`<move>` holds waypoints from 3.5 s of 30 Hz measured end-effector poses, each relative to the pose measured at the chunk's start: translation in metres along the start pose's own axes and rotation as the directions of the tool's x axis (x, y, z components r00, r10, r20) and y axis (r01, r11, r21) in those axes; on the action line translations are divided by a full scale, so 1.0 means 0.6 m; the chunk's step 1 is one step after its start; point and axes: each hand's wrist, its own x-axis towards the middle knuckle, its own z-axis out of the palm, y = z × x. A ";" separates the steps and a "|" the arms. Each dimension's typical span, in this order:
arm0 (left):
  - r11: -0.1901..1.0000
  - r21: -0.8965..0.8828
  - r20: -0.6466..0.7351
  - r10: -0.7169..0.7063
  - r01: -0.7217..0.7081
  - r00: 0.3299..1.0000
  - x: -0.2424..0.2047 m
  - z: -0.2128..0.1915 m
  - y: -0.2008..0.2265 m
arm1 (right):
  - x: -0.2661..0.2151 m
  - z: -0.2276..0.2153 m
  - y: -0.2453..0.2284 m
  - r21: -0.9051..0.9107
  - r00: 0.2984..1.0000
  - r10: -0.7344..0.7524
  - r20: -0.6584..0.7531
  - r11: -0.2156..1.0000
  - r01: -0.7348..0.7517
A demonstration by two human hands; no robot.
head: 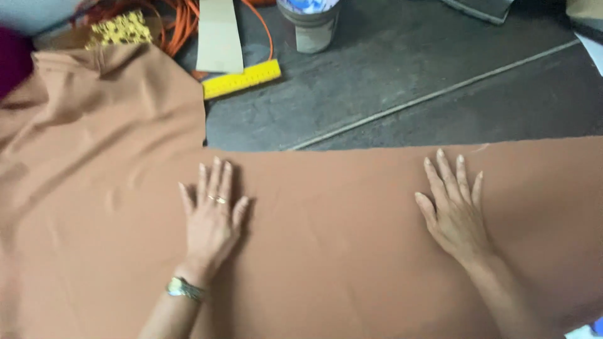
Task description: The person removes a paper pattern from a large piece of brown fabric and then smooths and aligns the fabric on the worktable. The person uses both hands to flatten the material and adjust its position across the surface.
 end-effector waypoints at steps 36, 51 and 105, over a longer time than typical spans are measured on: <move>0.821 -0.165 0.254 0.570 -0.546 0.781 0.044 0.062 0.249 | -0.189 -0.081 -0.101 0.603 0.581 -0.206 0.787 0.458 -0.654; 0.793 -0.196 0.257 0.609 -0.576 0.751 0.055 0.051 0.299 | -0.164 -0.078 -0.022 0.739 0.748 -0.023 0.663 0.180 -0.649; 0.818 0.058 -0.029 -0.571 0.572 0.820 -0.271 0.083 0.568 | 0.031 -0.017 0.274 0.054 0.816 -0.559 0.145 0.828 0.557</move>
